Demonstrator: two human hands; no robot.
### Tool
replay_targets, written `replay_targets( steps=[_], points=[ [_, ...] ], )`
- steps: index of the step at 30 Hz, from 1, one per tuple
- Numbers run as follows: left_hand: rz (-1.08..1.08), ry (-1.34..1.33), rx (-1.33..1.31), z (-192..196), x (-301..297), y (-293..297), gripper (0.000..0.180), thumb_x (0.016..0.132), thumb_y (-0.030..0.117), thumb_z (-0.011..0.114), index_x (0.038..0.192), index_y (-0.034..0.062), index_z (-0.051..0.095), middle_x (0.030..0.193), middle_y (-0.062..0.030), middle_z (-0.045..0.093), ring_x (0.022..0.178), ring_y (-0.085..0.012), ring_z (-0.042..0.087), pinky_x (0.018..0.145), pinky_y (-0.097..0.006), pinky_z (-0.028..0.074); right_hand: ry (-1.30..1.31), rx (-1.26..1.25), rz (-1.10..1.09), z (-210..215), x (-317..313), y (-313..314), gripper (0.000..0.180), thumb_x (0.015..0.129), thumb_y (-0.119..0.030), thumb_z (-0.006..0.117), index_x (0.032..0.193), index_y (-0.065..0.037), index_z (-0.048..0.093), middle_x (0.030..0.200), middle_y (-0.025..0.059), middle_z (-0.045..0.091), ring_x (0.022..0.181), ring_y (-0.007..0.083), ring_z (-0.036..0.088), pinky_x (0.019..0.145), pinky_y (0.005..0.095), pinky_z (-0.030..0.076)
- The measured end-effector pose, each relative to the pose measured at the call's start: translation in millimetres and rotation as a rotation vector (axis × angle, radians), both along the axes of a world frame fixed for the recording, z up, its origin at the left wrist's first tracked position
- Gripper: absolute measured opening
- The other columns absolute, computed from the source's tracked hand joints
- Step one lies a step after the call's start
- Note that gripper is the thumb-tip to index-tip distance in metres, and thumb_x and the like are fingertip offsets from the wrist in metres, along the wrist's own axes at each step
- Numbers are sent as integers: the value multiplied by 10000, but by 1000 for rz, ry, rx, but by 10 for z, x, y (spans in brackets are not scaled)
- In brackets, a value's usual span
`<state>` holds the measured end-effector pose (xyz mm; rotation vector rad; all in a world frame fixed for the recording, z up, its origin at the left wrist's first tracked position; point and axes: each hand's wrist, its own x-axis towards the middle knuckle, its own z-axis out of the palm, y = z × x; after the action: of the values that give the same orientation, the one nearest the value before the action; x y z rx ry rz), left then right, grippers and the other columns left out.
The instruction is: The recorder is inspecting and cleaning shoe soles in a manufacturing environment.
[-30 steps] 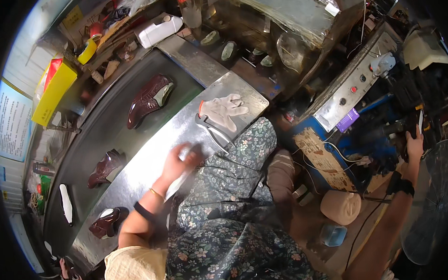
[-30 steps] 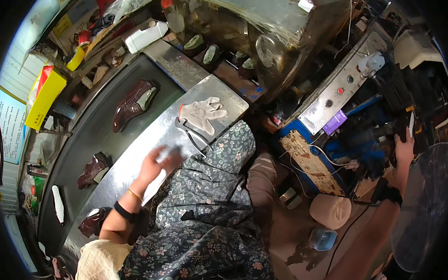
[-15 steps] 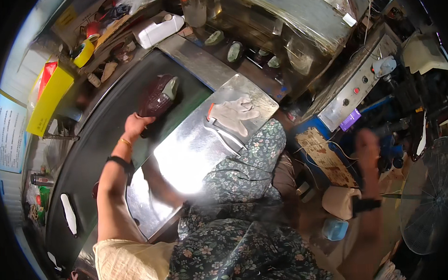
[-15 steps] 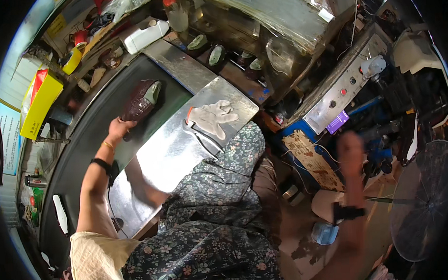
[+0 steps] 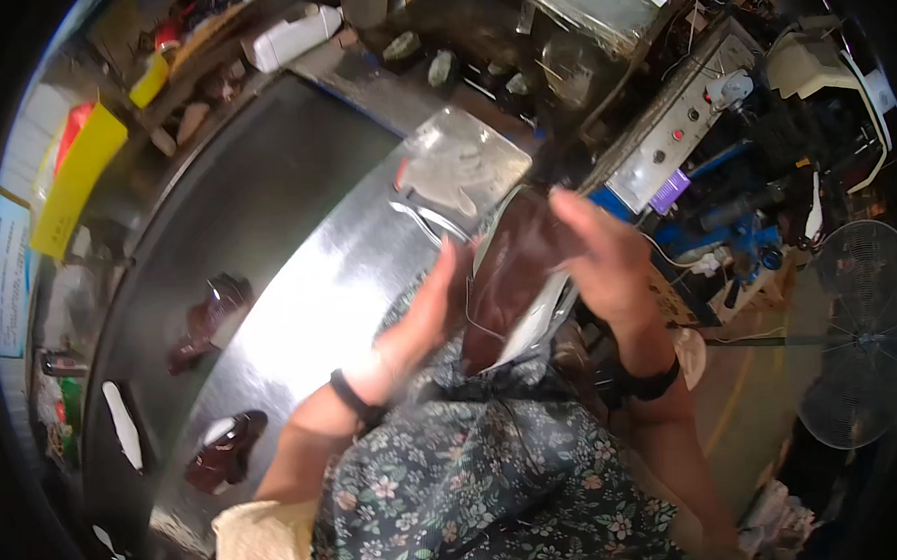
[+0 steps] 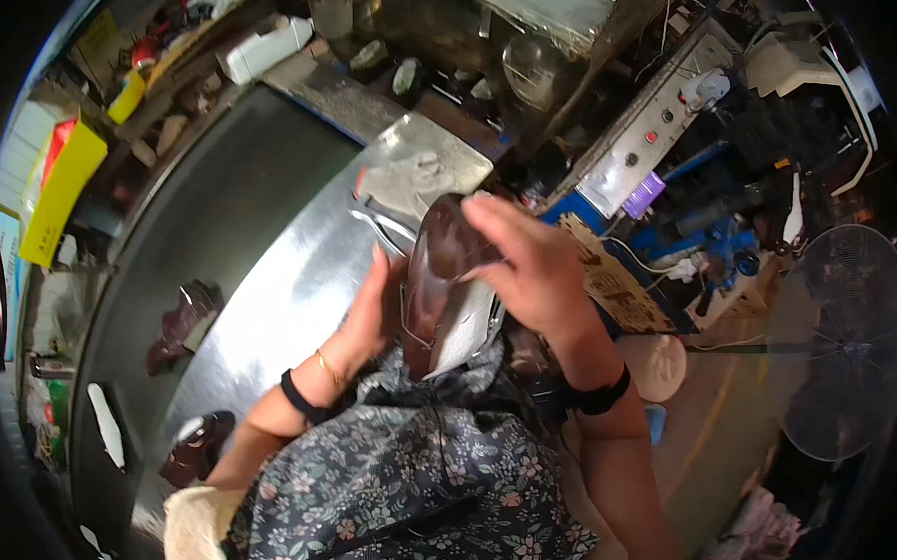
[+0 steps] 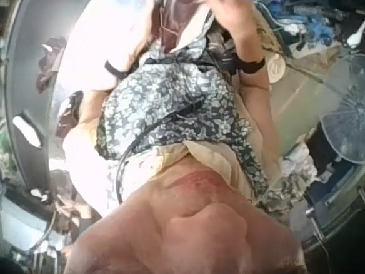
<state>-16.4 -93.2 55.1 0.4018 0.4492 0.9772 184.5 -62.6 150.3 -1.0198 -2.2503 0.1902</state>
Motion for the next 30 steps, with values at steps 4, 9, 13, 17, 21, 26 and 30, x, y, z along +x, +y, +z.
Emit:
replay_targets(
  steps=[4,9,13,17,21,26,30],
  points=[
    [-11,485,605,98,390,115,565,1010,494,381,1132,-5,616,1100,-97,635,1023,-161,579,911,-310,462,-289,33,171,-145,100,-522,600,597,-210,829,1152,-67,649,1124,193,648,786,289,660,683,356,536],
    [14,349,373,7,838,-142,375,1024,295,470,1057,-37,641,907,-57,665,816,-101,603,758,-245,495,-142,-69,48,-47,353,-858,601,568,-250,854,1101,-47,663,1093,224,653,776,306,664,686,358,539],
    [-112,342,200,-2,905,10,369,1017,293,481,1084,-40,624,888,-77,664,790,-125,620,729,-258,508,-200,-278,-6,-21,445,-766,585,622,-271,850,1127,-49,653,1039,212,670,814,324,667,702,367,531],
    [259,341,436,-172,807,269,334,1019,285,466,1079,-1,628,988,-66,653,889,-143,610,804,-280,498,121,-483,-175,-491,308,-497,518,765,-189,779,1228,-41,599,1070,195,669,951,274,670,816,340,509],
    [429,1212,966,-390,619,402,449,747,262,756,1114,49,607,1100,-161,620,1058,-363,561,960,-429,428,675,-901,-374,-1382,114,-818,406,931,-75,573,1309,44,486,1222,92,582,1116,137,520,973,299,407],
    [120,800,543,-412,435,669,444,822,153,730,1214,40,556,1078,-63,632,966,-152,600,835,-289,490,725,-1071,-168,-1627,618,-608,219,961,-169,589,963,35,668,821,-41,647,781,40,537,706,216,449],
    [-50,752,102,-564,366,586,466,827,144,749,1234,70,535,1021,-17,629,925,-117,593,813,-271,488,1106,-1581,-385,-1640,564,-389,757,949,-629,411,1214,60,576,1095,97,666,935,143,621,834,308,481]
  ],
)
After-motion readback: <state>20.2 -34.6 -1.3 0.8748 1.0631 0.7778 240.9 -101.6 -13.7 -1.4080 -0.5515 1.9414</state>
